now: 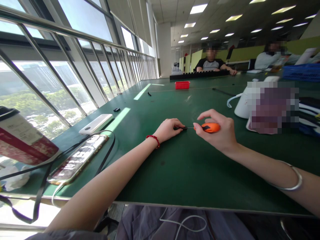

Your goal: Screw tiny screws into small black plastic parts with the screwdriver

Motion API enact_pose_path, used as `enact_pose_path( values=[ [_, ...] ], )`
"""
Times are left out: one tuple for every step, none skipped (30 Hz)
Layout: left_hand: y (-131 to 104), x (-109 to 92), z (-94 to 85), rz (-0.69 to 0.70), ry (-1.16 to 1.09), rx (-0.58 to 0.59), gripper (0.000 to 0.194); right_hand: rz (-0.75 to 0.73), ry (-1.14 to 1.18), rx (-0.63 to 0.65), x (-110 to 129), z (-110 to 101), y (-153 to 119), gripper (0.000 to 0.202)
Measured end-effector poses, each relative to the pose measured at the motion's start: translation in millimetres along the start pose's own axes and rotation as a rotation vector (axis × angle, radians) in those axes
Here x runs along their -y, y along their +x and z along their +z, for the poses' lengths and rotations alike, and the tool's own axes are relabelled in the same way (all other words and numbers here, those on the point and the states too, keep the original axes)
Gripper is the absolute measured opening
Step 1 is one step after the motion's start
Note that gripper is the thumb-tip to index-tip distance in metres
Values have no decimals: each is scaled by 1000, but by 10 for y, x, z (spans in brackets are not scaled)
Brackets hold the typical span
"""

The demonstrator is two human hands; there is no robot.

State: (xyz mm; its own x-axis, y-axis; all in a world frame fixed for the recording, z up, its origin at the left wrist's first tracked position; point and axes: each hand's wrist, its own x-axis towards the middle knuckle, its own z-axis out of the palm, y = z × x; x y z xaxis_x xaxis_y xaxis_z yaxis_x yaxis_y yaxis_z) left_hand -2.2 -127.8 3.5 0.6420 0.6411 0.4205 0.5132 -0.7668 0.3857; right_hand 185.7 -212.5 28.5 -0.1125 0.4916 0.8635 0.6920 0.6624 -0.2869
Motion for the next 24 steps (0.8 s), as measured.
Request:
enact_pose_path(
  values=[
    [1,2,1,-1,1,0,20,6,9,18,-1,-1,-1,15],
    [2,4,2,-2,1,2,20,13,16,17,-3,-1,-2,13],
    [3,6,2,-3,0,3,20,21,23,-1,-5,0,-4,12],
    [3,6,2,-4,-1,3,20,27,28,-28,-9,2,-5,13],
    [4,6,2,-5,-3,3,20,34,34,-53,-15,5,-5,20],
    [4,5,2,-7,-3,2,20,42,38,-76,-22,7,-6,28],
    [3,5,2,-9,-2,2,20,49,39,-88,-29,8,-6,35],
    [2,4,2,-11,-1,3,19,58,35,-84,-34,9,-5,39],
    [1,4,3,-12,-1,2,19,67,27,-70,-38,10,-5,38],
    [0,4,4,-12,-1,1,19,74,20,-51,-40,10,-4,33],
    [-1,5,6,-11,-3,-1,19,76,20,-31,-40,11,-4,25],
    [-2,5,9,-9,-5,-5,19,72,23,-18,-38,12,-3,19],
    [-3,6,11,-8,-8,-8,19,65,29,-21,-37,14,-3,16],
    [-4,5,12,-7,-10,-10,19,58,36,-40,-35,17,-2,14],
    [-4,3,12,-8,-10,-10,19,52,42,-68,-35,19,0,16],
    [-5,1,12,-10,-9,-9,19,52,45,-95,-36,20,3,23],
    [-6,-3,10,-12,-8,-7,19,53,45,-117,-37,19,6,31],
    [-7,-8,8,-15,-6,-6,19,58,41,-122,-39,16,10,36],
    [-8,-13,5,-16,-5,-5,19,62,36,-109,-40,12,13,35],
    [-9,-18,3,-16,-3,-6,19,62,29,-87,-40,8,14,31],
    [-11,-22,1,-16,-2,-6,19,58,22,-64,-40,4,15,25],
    [-13,-26,-1,-18,0,-8,19,51,17,-45,-40,1,14,20],
    [-14,-28,-1,-20,1,-10,19,45,12,-39,-40,1,12,17],
    [-15,-29,-1,-22,1,-11,19,39,7,-45,-40,4,9,14]
  ],
)
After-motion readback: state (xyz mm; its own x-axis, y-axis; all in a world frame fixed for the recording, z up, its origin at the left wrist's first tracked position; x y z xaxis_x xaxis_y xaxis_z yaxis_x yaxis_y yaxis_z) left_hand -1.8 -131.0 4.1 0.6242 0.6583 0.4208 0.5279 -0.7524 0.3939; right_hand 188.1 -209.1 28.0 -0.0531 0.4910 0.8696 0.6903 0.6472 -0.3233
